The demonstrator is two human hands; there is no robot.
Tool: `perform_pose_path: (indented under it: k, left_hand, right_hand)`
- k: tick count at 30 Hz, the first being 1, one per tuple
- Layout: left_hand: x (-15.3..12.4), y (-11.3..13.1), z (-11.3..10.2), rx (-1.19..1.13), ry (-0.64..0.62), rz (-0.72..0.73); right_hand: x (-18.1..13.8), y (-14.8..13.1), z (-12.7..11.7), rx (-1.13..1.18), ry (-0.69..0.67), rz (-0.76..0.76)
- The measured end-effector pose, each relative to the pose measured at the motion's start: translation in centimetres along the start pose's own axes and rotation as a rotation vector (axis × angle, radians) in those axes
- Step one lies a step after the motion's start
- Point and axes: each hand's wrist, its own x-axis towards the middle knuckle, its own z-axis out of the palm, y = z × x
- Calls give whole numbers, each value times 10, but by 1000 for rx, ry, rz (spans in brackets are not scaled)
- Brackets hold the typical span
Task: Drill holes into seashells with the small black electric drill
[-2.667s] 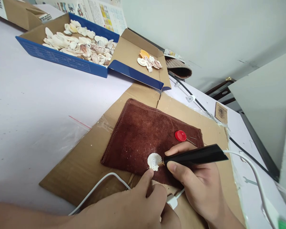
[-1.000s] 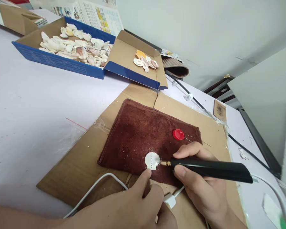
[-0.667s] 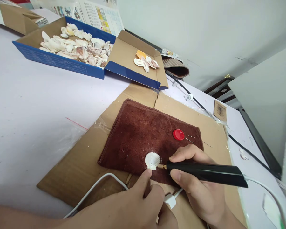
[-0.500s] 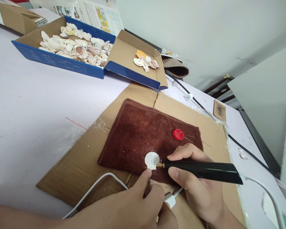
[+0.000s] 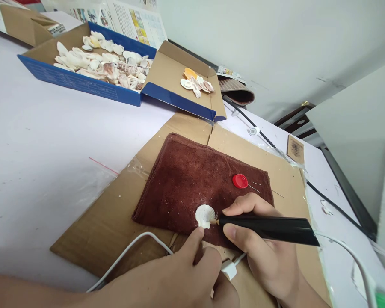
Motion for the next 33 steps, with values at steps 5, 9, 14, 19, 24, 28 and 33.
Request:
perform_pose_path:
  k: [5,9,14,19,24,28,33]
  left_hand:
    - [-1,1,1,-9,-15,14]
    - [-2,2,1,-54,-33,5]
    - [1,0,-2,-36,-54,25]
    - [0,-1,-5,-61,-38,23]
    - [0,0,-5,-40,-34,7]
    - [1,-1,-6,-66,-18,5]
    - [1,-2,-7,-24,2,-14]
  right_hand:
    - [2,-5,2,-24,-18,32]
    - [4,-9,6,-32,-30,64]
    - [7,-15,10,-64,-18,88]
    - [10,-18,13,-73,-10,98]
    - [8,-17,15,-114,4,65]
    - [7,-17,15,-175,-36,36]
    - [5,-20,13,-249,-75,-20]
